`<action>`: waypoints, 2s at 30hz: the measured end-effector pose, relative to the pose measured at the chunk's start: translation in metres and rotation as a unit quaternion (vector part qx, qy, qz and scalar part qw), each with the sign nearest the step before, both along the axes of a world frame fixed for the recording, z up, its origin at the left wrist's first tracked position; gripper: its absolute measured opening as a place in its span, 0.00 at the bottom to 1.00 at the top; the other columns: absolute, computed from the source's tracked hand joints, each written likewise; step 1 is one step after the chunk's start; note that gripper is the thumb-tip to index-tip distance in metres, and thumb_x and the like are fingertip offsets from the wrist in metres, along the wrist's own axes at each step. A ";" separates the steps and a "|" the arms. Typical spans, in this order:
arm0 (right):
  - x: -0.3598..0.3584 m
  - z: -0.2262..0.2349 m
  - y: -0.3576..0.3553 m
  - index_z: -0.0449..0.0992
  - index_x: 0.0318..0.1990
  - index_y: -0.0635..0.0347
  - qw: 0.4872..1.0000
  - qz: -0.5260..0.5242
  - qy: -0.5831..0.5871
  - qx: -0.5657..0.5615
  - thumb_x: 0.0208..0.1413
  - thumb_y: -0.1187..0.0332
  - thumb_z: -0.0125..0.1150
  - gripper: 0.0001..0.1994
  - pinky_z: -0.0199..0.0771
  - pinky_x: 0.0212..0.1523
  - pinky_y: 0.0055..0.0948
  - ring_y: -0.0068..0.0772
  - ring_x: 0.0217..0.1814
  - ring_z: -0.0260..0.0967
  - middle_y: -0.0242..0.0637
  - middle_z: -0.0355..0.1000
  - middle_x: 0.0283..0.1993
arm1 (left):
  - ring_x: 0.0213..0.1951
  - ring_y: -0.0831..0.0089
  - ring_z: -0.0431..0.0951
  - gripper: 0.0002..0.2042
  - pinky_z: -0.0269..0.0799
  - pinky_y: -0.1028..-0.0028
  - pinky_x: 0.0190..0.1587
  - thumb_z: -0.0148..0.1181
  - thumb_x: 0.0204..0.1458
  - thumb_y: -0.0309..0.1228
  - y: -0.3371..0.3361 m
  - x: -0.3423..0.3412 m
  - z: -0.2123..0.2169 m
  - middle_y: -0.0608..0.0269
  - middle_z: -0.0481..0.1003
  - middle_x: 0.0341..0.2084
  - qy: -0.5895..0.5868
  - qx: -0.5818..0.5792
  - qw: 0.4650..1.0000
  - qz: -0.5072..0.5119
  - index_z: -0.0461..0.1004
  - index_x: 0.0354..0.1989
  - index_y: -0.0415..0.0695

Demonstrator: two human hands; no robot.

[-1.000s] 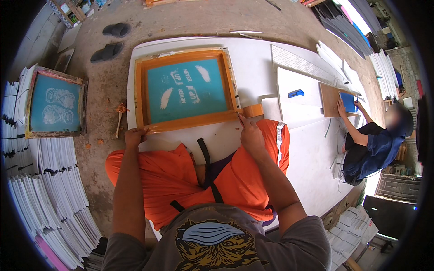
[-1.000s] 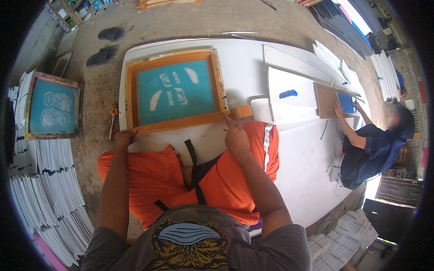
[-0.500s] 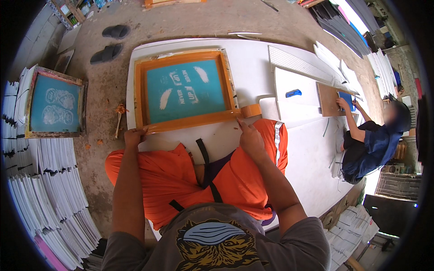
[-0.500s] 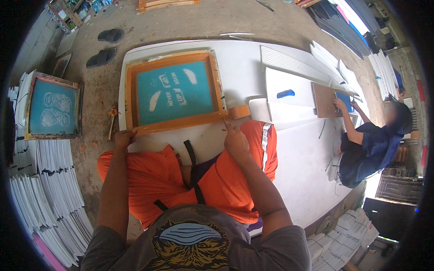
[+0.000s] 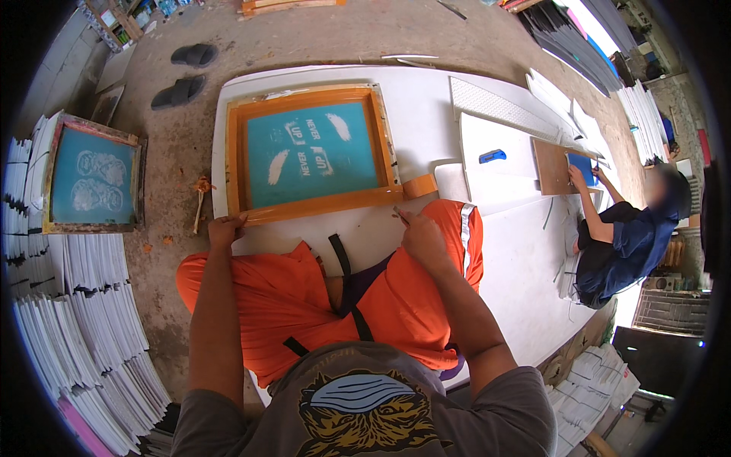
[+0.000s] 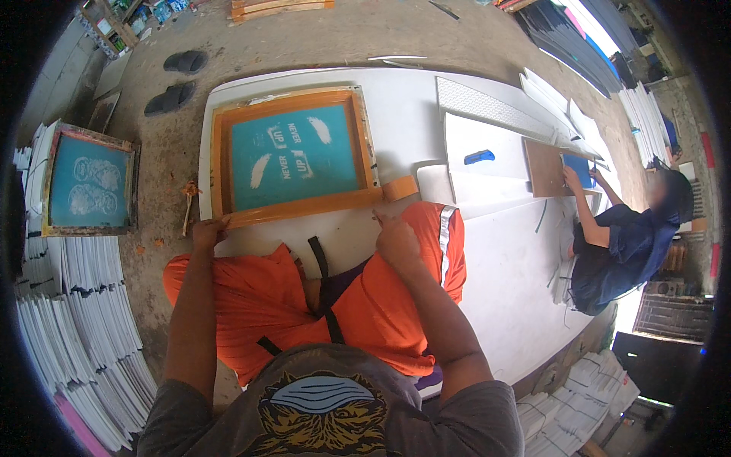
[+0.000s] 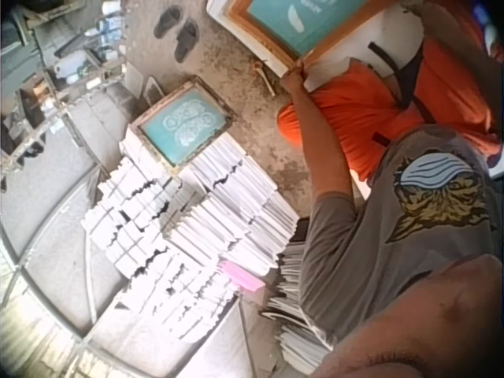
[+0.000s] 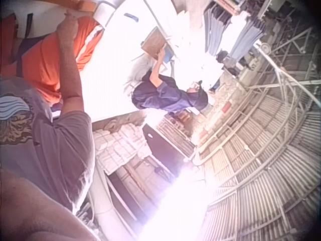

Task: The person sits on the floor and applies masking tape to the edges of a wooden screen printing frame. They use a utility knife to cut the tape and smooth it down along the frame's perimeter, preparing the screen for printing.

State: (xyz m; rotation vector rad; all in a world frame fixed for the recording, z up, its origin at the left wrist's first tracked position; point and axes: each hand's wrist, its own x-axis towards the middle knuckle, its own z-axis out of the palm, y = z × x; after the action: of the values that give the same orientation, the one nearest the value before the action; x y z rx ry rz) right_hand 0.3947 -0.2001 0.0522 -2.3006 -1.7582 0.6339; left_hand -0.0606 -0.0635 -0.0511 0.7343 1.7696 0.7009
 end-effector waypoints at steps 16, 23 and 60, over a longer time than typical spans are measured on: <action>0.146 -0.088 0.150 0.82 0.49 0.57 0.981 -0.133 -0.001 0.143 0.60 0.66 0.64 0.12 0.77 0.54 0.50 0.55 0.50 0.80 0.48 0.82 0.41 | 0.20 0.74 0.76 0.10 0.74 0.75 0.25 0.75 0.51 0.26 0.003 -0.004 -0.005 0.61 0.77 0.21 -0.030 -0.001 0.999 -0.021 0.80 0.31 0.32; 0.099 -0.049 0.111 0.84 0.41 0.58 0.978 0.203 -0.018 0.038 0.53 0.59 0.71 0.14 0.76 0.54 0.47 0.50 0.48 0.78 0.44 0.81 0.37 | 0.23 0.74 0.78 0.08 0.76 0.76 0.28 0.72 0.55 0.27 0.009 -0.023 0.004 0.61 0.78 0.23 -0.023 0.003 0.998 -0.059 0.80 0.34 0.34; 0.144 -0.007 0.159 0.85 0.42 0.57 0.989 0.031 -0.062 0.128 0.55 0.61 0.65 0.12 0.75 0.58 0.48 0.51 0.53 0.78 0.48 0.82 0.44 | 0.30 0.82 0.78 0.06 0.75 0.79 0.37 0.73 0.55 0.23 0.046 0.048 0.285 0.64 0.83 0.28 0.072 0.294 0.926 -0.225 0.83 0.37 0.34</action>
State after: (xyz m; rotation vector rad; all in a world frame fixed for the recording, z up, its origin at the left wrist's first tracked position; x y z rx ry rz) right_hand 0.5385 -0.0408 0.0453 -2.1578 -1.8478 0.2587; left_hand -0.0128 -0.0180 0.2341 1.5761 1.4291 0.8784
